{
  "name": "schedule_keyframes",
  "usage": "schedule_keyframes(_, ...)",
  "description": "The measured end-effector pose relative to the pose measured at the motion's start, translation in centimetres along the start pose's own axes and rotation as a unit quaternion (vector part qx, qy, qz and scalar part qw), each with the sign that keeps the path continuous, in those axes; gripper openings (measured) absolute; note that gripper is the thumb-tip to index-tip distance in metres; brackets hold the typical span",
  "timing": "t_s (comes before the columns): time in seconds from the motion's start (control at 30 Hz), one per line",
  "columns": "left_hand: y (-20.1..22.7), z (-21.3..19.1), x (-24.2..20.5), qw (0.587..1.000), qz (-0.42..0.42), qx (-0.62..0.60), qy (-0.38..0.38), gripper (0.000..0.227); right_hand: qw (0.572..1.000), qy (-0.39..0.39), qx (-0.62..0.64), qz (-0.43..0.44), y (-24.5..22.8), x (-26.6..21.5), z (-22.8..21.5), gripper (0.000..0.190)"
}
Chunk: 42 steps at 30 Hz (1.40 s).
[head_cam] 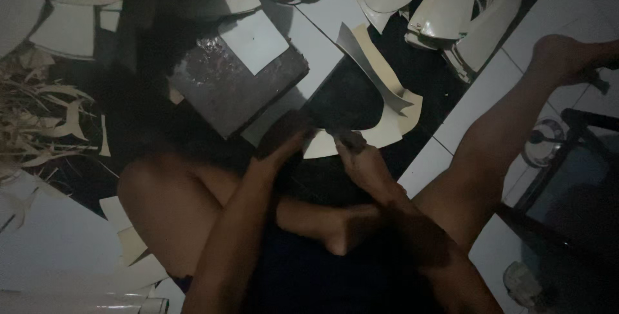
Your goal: The person sits on the floor and uses a knife to cut a beige shoe insole placed on a black work surface. They repeatedly align the insole, cut along its edges, and trim the excess material, stacking the finished pieces aside.
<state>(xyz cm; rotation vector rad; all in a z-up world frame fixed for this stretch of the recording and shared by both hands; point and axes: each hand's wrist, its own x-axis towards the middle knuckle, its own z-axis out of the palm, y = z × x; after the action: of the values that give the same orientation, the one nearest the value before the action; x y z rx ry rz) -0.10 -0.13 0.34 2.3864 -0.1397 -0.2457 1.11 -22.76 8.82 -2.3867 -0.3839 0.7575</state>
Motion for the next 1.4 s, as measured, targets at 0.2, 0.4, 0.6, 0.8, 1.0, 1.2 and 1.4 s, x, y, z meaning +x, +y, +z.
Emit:
schedule_keyframes(0.2,0.6,-0.6,0.1,0.999,-0.017,-0.035,-0.016,0.025,1.0,-0.009,0.014,0.023,-1.7,-0.3,0.2,0.031)
schedule_keyframes(0.4,0.6,-0.7,0.3,1.0,-0.008,-0.014,-0.022,0.023,0.998,-0.007,0.042,0.047,-1.4,-0.1,1.1,0.029)
schedule_keyframes(0.6,0.4,-0.9,-0.8,0.994,0.041,-0.045,0.094,0.021,0.984,0.081,-0.028,-0.158,-1.4,0.3,2.2,0.037)
schedule_keyframes(0.8,1.1,-0.5,-1.8,0.994,0.025,-0.007,0.109,0.02,0.99,0.099,-0.004,-0.105,-0.9,0.1,2.3,0.027)
schedule_keyframes(1.0,1.1,-0.2,-3.3,0.991,-0.001,0.038,0.126,0.019,0.999,0.01,-0.031,-0.03,-0.8,1.0,2.6,0.03)
schedule_keyframes(1.2,1.5,-1.3,-2.8,0.989,-0.019,0.099,0.104,0.018,0.999,0.028,-0.018,0.002,-1.5,0.9,3.0,0.032)
schedule_keyframes(1.4,1.6,-1.6,-3.6,0.991,-0.007,0.061,0.115,0.033,0.998,-0.008,0.014,-0.059,-2.4,0.8,2.7,0.037)
